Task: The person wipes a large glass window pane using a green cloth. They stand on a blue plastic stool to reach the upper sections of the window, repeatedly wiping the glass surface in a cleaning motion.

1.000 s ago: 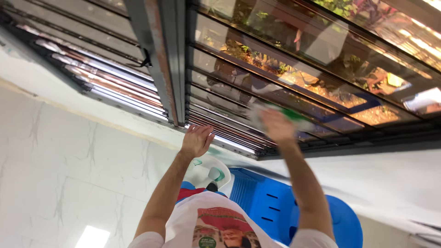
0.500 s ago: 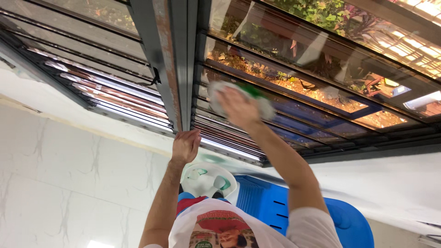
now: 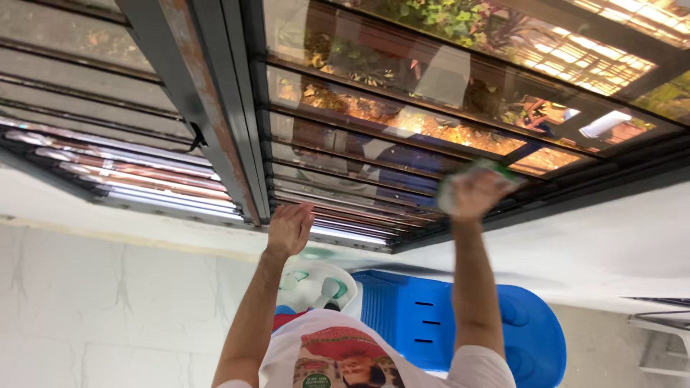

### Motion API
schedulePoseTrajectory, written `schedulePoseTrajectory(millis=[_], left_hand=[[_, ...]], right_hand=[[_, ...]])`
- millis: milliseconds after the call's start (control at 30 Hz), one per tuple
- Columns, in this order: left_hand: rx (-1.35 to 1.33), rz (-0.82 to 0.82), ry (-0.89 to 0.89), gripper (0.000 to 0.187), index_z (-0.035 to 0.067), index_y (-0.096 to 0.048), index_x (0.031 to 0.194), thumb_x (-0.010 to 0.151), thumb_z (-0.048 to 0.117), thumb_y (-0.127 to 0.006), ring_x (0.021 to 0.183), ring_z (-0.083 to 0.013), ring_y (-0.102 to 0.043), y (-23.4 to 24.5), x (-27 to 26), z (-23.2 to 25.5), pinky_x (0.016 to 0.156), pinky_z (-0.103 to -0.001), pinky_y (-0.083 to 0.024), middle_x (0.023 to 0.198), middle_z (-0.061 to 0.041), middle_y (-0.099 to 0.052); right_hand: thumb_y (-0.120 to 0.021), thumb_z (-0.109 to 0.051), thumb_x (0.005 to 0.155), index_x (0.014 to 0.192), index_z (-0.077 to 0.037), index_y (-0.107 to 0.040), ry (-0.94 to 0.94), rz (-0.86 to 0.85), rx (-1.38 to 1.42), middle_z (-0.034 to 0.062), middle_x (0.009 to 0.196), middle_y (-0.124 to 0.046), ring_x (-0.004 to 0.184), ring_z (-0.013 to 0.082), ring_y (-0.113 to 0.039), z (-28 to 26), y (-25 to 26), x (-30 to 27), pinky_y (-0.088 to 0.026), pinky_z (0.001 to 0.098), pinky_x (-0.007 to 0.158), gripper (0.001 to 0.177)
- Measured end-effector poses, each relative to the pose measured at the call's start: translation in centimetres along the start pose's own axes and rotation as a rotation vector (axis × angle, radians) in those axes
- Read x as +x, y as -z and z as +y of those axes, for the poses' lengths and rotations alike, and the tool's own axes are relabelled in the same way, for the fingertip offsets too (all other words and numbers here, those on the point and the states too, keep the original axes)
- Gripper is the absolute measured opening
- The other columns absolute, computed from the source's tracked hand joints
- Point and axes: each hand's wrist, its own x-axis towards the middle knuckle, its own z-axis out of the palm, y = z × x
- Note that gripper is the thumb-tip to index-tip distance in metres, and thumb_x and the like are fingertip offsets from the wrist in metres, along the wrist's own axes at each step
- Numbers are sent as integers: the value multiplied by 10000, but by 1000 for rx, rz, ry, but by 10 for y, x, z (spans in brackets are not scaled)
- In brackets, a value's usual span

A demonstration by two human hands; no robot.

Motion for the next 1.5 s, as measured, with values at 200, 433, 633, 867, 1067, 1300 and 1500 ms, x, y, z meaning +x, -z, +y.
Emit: schedulePoseTrajectory(millis=[200,433,633,867,1067,1300,1500], left_hand=[[10,-49,24,333,15,-726,1155,1009,260,-553,1029,-339,-683,12,-14,-14,963,-474,-484,1124,-159,-745],[26,-35,48,325,26,-734,1123,1004,262,-545,1048,-336,-690,34,-25,-29,954,-485,-475,1125,-160,-748],[16,-62,18,318,30,-726,1113,996,266,-549,1028,-342,-681,25,-2,-23,957,-483,-467,1129,-150,-746],[29,-130,-88,328,35,-728,1151,991,262,-554,1044,-326,-682,9,7,-25,971,-480,-454,1143,-141,-745],[63,-240,-3,333,50,-736,1127,994,289,-546,1056,-328,-673,9,-12,-45,983,-459,-462,1146,-129,-746],[27,-233,-28,343,45,-728,1152,992,293,-553,1061,-324,-659,19,-4,-35,971,-450,-463,1150,-129,-740],[49,-281,-84,345,59,-719,1171,998,295,-536,1074,-327,-659,3,12,-16,1026,-498,-420,1175,-124,-733]], right_hand=[[-106,-781,1028,1716,-245,-102,37,248,-119,164,1755,20,1606,373,16,-11,9,27,63,659,1215,872],[-187,-801,1083,1726,-287,-64,216,241,-406,77,1795,86,1653,316,40,-206,10,169,34,652,1252,833],[-539,-274,999,1682,-274,-360,414,74,-28,48,1750,-240,1592,238,-238,-276,35,218,-272,553,1148,706],[-446,-440,1014,1643,-240,-330,0,232,79,52,1722,-217,1583,298,-185,-99,54,127,-142,572,1200,670],[-331,-557,1094,1665,-134,-277,-346,387,95,124,1740,-89,1606,370,-77,-22,76,85,-9,583,1285,713],[-290,-941,895,1715,-279,-59,-223,294,174,41,1773,29,1639,311,25,-159,27,156,13,678,1253,1079],[-698,-437,910,1649,-368,-430,202,115,-17,14,1719,-307,1617,301,-167,-297,52,228,-117,703,1265,789]])
